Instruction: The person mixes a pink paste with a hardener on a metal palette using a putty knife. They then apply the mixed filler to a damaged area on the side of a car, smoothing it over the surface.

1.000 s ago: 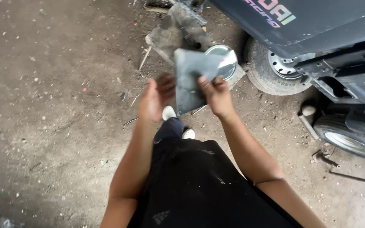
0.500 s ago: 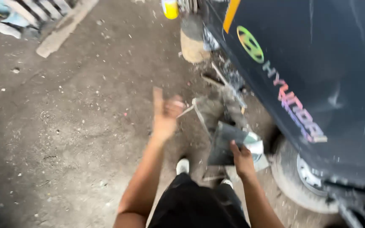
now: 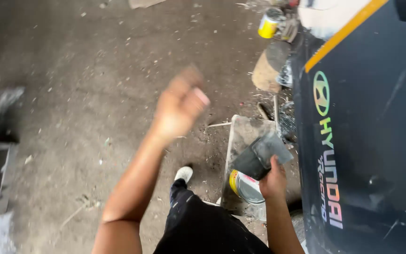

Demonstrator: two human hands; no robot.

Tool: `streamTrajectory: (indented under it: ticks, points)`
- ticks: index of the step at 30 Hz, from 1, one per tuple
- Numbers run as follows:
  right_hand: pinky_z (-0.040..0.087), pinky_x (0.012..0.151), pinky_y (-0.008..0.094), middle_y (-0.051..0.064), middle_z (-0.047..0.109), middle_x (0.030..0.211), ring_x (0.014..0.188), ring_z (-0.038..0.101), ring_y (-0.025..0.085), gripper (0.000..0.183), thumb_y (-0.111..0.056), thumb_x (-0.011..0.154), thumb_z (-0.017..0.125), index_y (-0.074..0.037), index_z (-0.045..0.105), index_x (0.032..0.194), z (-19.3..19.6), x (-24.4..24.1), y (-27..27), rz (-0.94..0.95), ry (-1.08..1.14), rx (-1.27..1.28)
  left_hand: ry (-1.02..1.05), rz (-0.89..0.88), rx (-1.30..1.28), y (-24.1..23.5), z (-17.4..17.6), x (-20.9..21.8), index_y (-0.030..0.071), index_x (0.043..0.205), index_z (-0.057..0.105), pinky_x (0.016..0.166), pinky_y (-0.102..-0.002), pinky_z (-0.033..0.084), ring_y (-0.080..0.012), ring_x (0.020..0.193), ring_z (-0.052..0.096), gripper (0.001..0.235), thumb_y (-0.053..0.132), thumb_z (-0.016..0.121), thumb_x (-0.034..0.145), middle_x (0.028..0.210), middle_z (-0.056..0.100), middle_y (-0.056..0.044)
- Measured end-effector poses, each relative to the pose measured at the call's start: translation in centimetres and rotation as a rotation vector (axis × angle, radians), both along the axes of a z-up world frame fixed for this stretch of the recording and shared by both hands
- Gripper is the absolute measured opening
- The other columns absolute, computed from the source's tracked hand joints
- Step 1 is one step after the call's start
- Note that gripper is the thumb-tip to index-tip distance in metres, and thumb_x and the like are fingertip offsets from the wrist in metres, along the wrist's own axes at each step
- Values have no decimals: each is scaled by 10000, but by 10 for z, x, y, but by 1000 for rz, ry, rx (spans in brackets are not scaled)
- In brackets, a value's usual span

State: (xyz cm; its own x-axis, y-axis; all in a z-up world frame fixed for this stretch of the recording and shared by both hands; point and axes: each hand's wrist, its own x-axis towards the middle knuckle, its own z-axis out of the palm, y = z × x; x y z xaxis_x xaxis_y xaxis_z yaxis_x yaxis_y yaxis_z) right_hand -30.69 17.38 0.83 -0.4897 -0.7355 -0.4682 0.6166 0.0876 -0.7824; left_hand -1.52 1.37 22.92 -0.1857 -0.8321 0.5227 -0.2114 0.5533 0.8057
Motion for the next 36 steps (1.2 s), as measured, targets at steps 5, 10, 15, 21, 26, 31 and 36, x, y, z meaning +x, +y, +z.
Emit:
streamTrajectory:
  ticks: [5, 10, 15, 21, 26, 31, 36]
  points:
    - [515, 849, 286, 107, 726, 1162, 1032, 669, 188, 419, -346, 1010, 653, 24, 671, 1204, -36, 15, -6, 36, 499, 22, -437, -151, 307, 104, -162, -68, -17, 1338, 591, 1100, -479, 458, -441, 1292, 572, 579, 391, 704, 943, 1382, 604, -276]
    - [482, 740, 321, 108, 686, 1011, 879, 588, 164, 414, -335, 1066, 659, 70, 695, 1141, -82, 57, 7, 245, 449, -43, -435, 43, 511, 158, -229, -92, -112, 1495, 354, 1149, -519, 314, -512, 1415, 337, 858, 468, 679, 954, 1543, 340, -362]
    - [533, 804, 285, 35, 746, 1053, 924, 660, 114, 369, -319, 965, 657, 10, 702, 1127, -57, 103, -13, 252, 229, -50, -433, 177, 499, 146, -255, -53, -70, 1487, 393, 1151, -509, 340, -501, 1410, 381, 830, 488, 659, 931, 1526, 382, -344]
    - [508, 781, 299, 79, 752, 978, 874, 617, 118, 402, -337, 1021, 663, 52, 755, 1055, -78, 138, -2, 379, 410, -20, -376, 225, 498, 148, -263, -19, -90, 1442, 444, 1133, -517, 370, -524, 1357, 435, 722, 431, 632, 978, 1480, 435, -361]
    - [536, 792, 274, 65, 772, 986, 879, 670, 113, 382, -333, 988, 656, 31, 757, 1038, -70, 174, -15, 317, 373, -49, -323, 166, 438, 121, -262, 12, -150, 1375, 460, 1128, -518, 378, -539, 1346, 436, 675, 369, 651, 988, 1467, 434, -388]
    - [535, 737, 283, 70, 795, 920, 821, 677, 119, 405, -337, 999, 635, 46, 767, 1019, -98, 209, -20, 323, 470, 70, -178, 180, 328, 101, -228, 46, -137, 1197, 582, 1087, -499, 414, -496, 1272, 509, 490, 241, 718, 917, 1381, 539, -337]
    - [499, 727, 304, 93, 756, 901, 809, 622, 132, 421, -329, 1010, 664, 82, 755, 1002, -116, 242, -16, 268, 387, 139, -145, 114, 375, 91, -259, 79, -104, 1110, 623, 1051, -484, 454, -465, 1190, 562, 356, 179, 716, 914, 1271, 609, -305]
